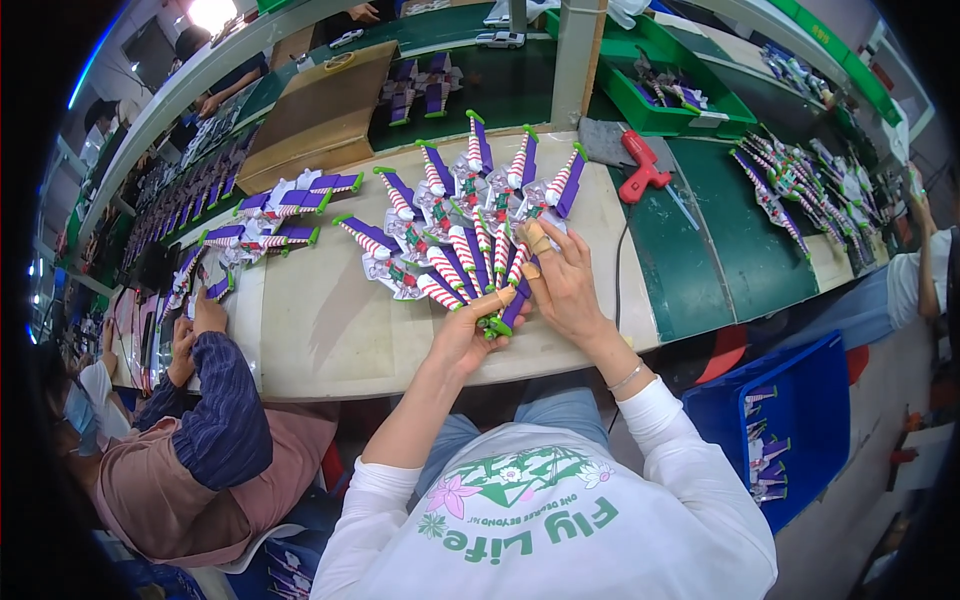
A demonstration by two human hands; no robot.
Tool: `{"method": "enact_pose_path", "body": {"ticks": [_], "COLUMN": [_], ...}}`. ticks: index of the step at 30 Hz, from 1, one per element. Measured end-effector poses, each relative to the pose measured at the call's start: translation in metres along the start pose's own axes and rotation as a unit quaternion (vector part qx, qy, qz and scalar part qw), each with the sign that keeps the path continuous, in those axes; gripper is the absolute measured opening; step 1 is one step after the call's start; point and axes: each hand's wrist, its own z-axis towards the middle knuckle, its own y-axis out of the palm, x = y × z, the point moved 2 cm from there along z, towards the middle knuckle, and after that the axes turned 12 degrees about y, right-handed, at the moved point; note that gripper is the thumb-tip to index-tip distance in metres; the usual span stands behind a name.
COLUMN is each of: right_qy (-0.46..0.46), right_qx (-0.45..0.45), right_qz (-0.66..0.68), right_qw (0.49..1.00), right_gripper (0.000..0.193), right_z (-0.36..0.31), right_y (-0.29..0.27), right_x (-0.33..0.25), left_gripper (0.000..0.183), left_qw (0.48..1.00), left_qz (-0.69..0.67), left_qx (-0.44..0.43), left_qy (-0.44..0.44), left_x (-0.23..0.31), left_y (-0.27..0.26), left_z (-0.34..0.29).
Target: The person assembles plastic toy components into finished toy units using a hot glue gun.
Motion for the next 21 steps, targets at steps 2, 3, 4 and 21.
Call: {"method": "enact_pose_path", "body": {"ticks": [2,3,4,21], "right_qy": [0.020,0.020,0.033,0.149], "right_qx": [0.000,0.000,-0.004,-0.108], "right_qz": [0.018,0.018,0.027,0.102], "right_qw": [1.000,1.000,0.999,0.978], "right_gripper": [0.043,0.043,0.043,0.044], "right_z": [0.000,0.000,0.000,0.010], "right_y": [0.003,0.004,0.004,0.002], "right_x": [0.001,0.000,0.000,-0.018], "left_gripper": [0.026,0.025,0.025,0.018], "left_qw": [1.000,1.000,1.000,0.999], "left_qz": [0.002,0.003,0.003,-0.034], "left_qx": [0.000,0.000,0.000,0.016], "left_qy": [-0.002,-0.004,-0.005,0.003], "left_x": [0.000,0.000,0.000,-0.003], "left_y": [0.000,0.000,0.000,-0.002], "left_z": [0.000,0.000,0.000,0.002]}}
